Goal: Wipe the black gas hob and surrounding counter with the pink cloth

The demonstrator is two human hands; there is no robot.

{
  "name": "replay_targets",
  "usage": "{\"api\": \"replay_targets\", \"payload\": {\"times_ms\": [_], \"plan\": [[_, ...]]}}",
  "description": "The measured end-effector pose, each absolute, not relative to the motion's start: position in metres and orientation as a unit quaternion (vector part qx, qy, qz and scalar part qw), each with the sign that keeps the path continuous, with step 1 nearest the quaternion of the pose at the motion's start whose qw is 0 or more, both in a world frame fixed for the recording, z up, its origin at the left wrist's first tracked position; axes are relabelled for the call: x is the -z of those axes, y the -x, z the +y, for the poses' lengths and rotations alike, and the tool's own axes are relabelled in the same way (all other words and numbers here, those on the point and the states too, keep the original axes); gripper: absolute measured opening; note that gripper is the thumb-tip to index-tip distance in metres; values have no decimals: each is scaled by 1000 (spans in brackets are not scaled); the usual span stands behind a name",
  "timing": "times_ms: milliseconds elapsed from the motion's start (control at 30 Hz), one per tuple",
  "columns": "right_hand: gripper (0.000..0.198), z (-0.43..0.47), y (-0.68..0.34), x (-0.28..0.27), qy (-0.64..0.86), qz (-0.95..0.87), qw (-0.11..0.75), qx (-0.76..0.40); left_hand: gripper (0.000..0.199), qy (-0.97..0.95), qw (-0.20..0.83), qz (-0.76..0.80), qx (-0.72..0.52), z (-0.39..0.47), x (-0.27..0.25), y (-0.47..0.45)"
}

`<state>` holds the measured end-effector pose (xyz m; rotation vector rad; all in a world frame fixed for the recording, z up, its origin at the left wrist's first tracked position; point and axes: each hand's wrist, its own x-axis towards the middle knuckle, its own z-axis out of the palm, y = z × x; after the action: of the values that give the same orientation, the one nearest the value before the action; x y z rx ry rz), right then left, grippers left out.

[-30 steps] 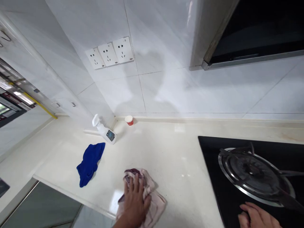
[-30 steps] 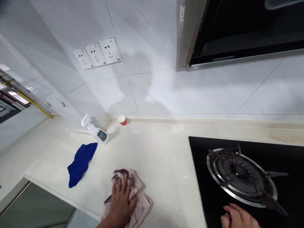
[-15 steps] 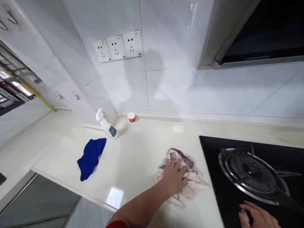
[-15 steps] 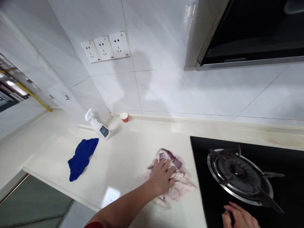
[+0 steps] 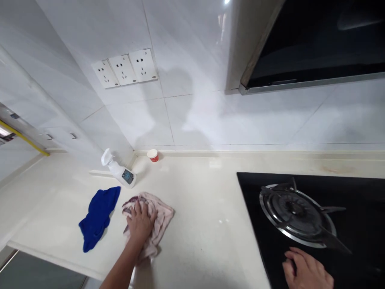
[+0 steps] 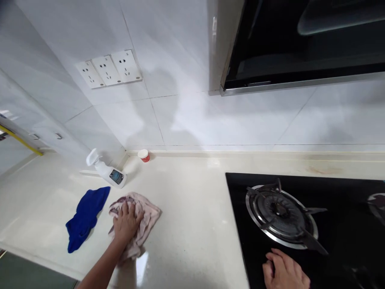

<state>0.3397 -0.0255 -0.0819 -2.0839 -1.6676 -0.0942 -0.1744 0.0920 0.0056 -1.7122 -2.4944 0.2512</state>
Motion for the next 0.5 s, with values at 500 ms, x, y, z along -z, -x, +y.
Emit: {"api": "replay_targets", "payload": {"times_ms": [500], "plan": [[26,-27,-347,88,737,-622,261,43,70,881,-100,-462,-14,123,24,-142]]}}
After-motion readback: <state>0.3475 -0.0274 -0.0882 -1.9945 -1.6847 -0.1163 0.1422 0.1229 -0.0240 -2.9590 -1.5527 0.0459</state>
